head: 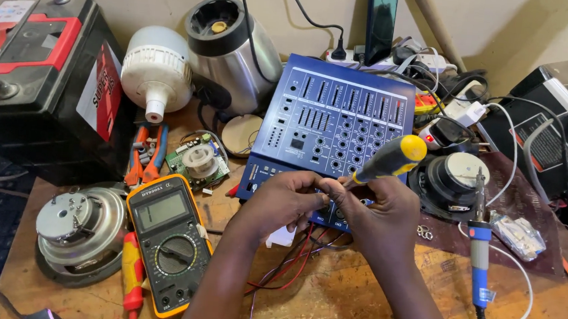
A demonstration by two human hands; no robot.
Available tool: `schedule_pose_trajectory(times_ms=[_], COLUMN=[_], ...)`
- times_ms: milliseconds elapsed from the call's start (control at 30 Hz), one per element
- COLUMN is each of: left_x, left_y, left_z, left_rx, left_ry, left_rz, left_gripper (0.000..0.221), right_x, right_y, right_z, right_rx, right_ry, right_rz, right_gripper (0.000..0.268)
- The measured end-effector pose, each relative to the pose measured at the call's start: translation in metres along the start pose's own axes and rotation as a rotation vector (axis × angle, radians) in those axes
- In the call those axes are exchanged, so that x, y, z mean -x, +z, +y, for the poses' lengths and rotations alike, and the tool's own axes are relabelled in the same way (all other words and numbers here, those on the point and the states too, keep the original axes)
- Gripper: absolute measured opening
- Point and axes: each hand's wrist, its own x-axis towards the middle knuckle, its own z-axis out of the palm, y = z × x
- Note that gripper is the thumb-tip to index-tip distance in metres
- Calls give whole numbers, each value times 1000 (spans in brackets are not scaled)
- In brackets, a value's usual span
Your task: Testing the ports and functionality of an audio mixer using a screwdriver as a probe and a multimeter.
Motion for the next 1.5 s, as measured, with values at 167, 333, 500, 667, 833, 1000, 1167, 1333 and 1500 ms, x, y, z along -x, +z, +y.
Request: schedule_pose_trajectory(times_ms=[167, 333, 500, 667, 833, 1000, 1167, 1333, 1500], left_x=[-2, -1, -6, -6, 0, 4, 0, 3, 3], left_y=[-1, 7, 6, 5, 9, 12, 9, 9, 12], left_z=[-4, 12, 3, 5, 18, 25, 17, 23, 24], left_rx=[-12, -116, -116, -134, -156, -148, -141, -158, -169], left_ry=[-9, -181, -178, -199, -221, -275, -242, -259, -267], left_rz=[2, 26, 45, 35, 42, 83, 54, 57, 75], left_gripper=[29, 12, 9, 12, 14, 17, 12, 13, 16], right_x=[0, -1, 3, 8, 3, -5, -7, -10, -9], right_y=[1, -14, -34, -37, -29, -32, -50, -41, -26], right_z=[-15, -48, -83, -79, -76, -87, -117, -108, -89], right_rx=[-38, -217, -302, -90, 215, 420, 315, 311, 292], right_ry=[-69, 52, -90, -248, -373, -397, -278, -388, -350], right_rz=[-28, -220, -173, -63, 137, 73, -190, -133, 144], right_gripper=[19, 59, 66, 61, 62, 63, 62, 39, 37])
